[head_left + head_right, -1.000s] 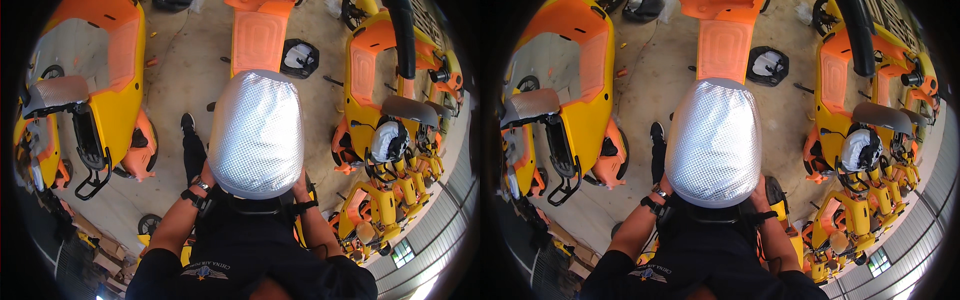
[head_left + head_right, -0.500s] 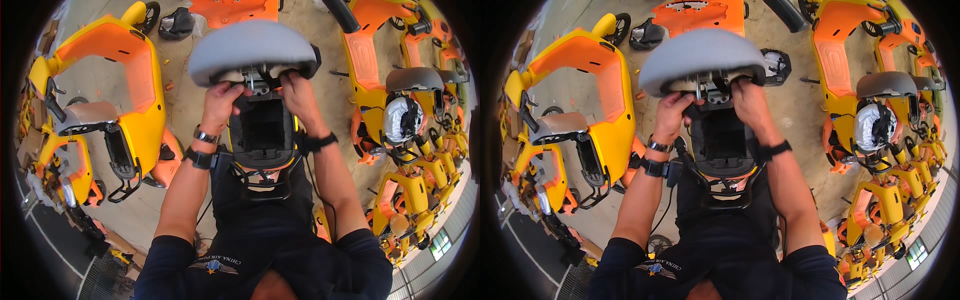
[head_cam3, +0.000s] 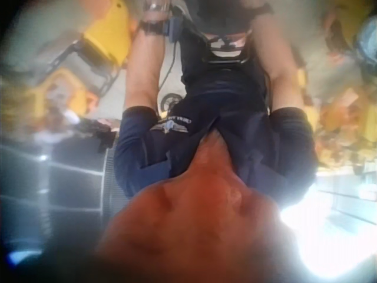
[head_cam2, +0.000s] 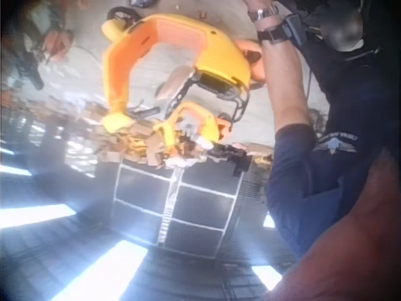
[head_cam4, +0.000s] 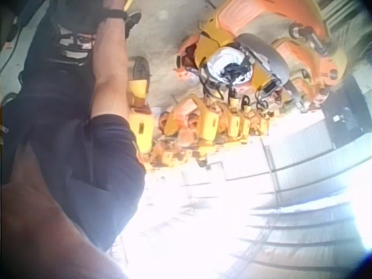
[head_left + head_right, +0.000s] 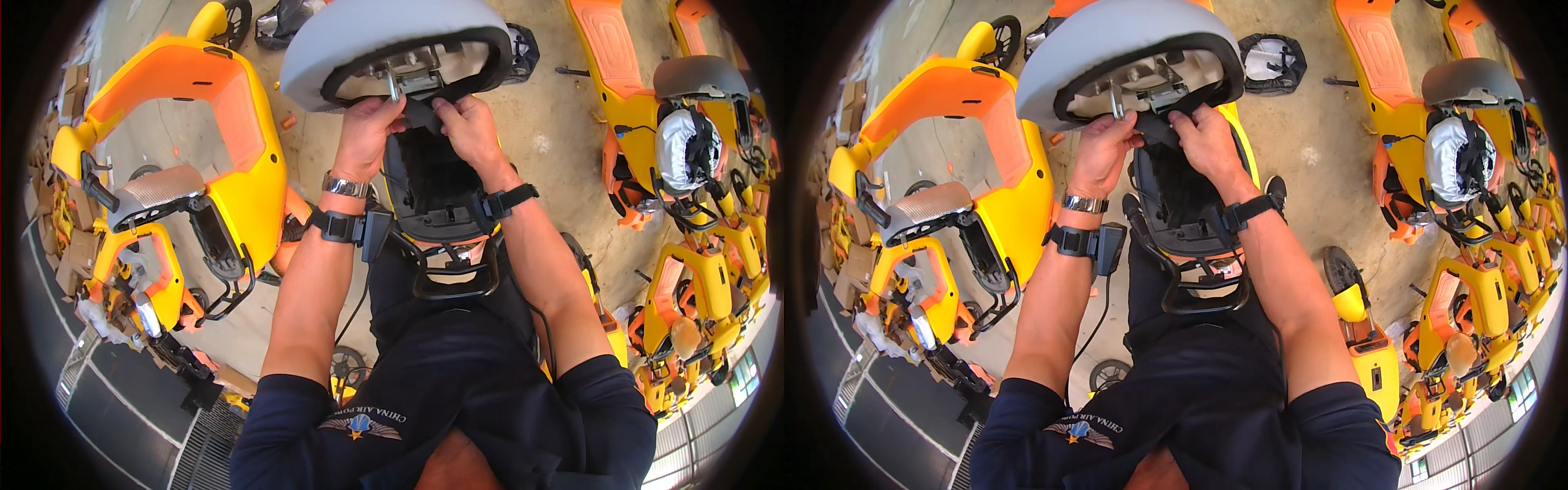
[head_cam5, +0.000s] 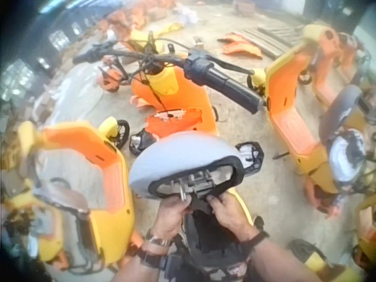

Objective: The person attaches, secures, and fits a cushioned seat onto the frame of an electric scooter by hand.

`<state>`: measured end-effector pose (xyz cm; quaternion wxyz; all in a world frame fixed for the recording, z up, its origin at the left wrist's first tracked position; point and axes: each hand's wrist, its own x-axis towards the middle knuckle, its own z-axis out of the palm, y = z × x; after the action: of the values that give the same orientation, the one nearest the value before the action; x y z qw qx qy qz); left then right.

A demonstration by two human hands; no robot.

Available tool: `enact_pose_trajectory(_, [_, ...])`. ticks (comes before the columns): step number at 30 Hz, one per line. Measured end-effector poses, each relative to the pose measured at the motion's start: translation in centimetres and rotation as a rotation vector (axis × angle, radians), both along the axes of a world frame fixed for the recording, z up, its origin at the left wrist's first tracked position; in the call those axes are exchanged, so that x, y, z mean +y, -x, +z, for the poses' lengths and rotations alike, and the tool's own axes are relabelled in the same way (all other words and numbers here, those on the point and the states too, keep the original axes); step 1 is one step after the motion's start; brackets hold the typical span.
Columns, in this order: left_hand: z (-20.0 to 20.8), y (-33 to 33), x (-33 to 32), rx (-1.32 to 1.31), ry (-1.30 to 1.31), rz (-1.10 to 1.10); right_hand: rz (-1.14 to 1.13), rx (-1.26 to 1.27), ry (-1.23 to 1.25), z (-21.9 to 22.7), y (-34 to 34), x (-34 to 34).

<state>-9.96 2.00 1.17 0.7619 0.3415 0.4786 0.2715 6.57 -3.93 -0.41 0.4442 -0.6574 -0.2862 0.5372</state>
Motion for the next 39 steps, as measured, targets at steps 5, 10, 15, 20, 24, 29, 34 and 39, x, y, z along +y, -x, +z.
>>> enact_pose_trajectory(5, [-0.1, -0.2, 0.7, -0.025, -0.073, -0.019, -0.003, -0.058, 0.066, -1.9, -0.6, 0.3])
enact_pose_trajectory(10, [-1.0, -0.7, 0.5, -0.048, -0.097, -0.053, 0.091, 0.331, 0.064, -1.8, 1.0, 1.1])
enact_pose_trajectory(15, [-0.1, -1.9, 0.1, -0.047, 0.009, -0.216, 0.207, 0.517, 0.142, -3.8, 1.6, -0.5])
enact_pose_trajectory(20, [-0.9, -2.1, 0.3, 0.075, -0.116, -0.13, 0.059, 0.446, 0.228, -2.5, 2.6, -0.4])
enact_pose_trajectory(24, [-2.1, -2.9, -0.1, 0.214, -0.355, -0.009, 0.114, -0.163, 0.004, 0.9, -1.2, -2.5])
enact_pose_trajectory(29, [-2.5, -4.2, -2.1, 0.326, -0.513, 0.01, 0.568, -0.741, -0.339, 7.5, -3.6, 0.0])
enact_pose_trajectory(34, [-2.8, -4.2, -2.0, 0.342, -0.662, 0.095, 0.835, -0.953, -0.176, 6.8, -2.8, 2.9])
enact_pose_trajectory(39, [-3.2, -6.5, -2.6, 0.274, -0.621, 0.286, 0.815, -0.845, -0.083, 4.9, -3.6, 4.6])
